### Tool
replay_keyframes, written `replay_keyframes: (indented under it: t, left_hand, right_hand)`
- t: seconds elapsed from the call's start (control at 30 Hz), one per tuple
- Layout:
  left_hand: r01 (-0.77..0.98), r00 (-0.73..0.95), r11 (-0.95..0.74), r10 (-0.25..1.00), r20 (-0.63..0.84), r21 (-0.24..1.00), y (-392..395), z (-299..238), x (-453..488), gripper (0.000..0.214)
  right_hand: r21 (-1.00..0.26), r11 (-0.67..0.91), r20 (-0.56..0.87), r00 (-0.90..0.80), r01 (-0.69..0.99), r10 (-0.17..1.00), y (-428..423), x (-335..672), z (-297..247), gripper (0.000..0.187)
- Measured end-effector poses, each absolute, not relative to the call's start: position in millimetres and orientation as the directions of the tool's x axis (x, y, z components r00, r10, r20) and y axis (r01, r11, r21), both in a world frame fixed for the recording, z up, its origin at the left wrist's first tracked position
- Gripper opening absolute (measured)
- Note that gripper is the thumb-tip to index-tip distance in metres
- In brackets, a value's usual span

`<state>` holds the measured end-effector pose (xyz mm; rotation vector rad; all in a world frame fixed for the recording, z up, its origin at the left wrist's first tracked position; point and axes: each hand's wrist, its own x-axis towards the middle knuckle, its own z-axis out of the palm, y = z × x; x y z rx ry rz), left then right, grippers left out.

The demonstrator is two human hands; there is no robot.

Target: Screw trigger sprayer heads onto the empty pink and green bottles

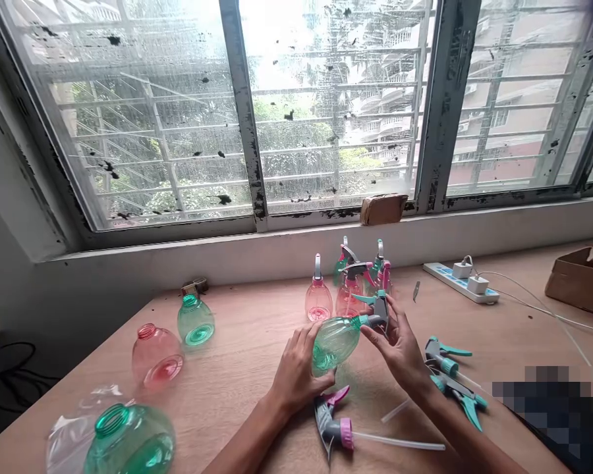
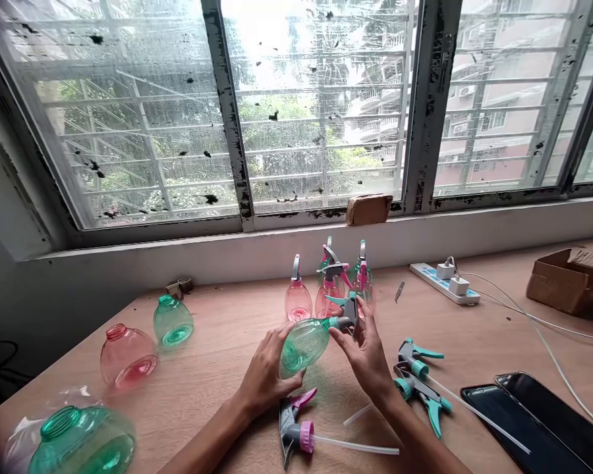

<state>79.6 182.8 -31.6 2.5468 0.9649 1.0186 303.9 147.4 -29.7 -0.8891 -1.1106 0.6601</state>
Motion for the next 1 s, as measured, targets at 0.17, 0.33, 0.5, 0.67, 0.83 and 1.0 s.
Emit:
replay_keyframes:
  t: [0.17,0.33,0.5,0.67,0.83,1.0]
  left_hand:
    - [0.439,0.554,-0.742,0.667,0.498,0.506,183,-33,78,0.09]
    - [0.388,0.505,-0.65,0.743,0.44,0.653,192,-39,75,0.092]
    - [0.409,0.49,-0.556,0.803,0.34,0.724,199,-40,73,0.073]
    - [0.45,0.487,-0.551,0.811,0.324,0.703,192,-37,73,0.08]
    - [0.427,0.429,-0.565,0.814,0.393,0.706,187,-34,74,0.081]
    - [0.327,0.385,-0.553,0.818,0.427,0.766,188,-39,75,0.087]
  right_hand:
    - [-0.876,0.476,0.436,0.293,-0.079,0.851,146,306,-25,0.092]
    - [-0.871,0.483,0.43,0.337,-0.089,0.838,143,304,-21,0.094]
    - [-0.892,0.451,0.416,0.325,-0.036,0.849,143,308,-20,0.067]
    - [-0.927,0.375,0.357,0.26,-0.024,0.897,145,312,-20,0.047]
    - [-0.934,0.342,0.319,0.189,-0.105,0.929,145,309,-20,0.044]
    - [-0.949,0.305,0.29,0.164,-0.077,0.943,149,309,-28,0.047]
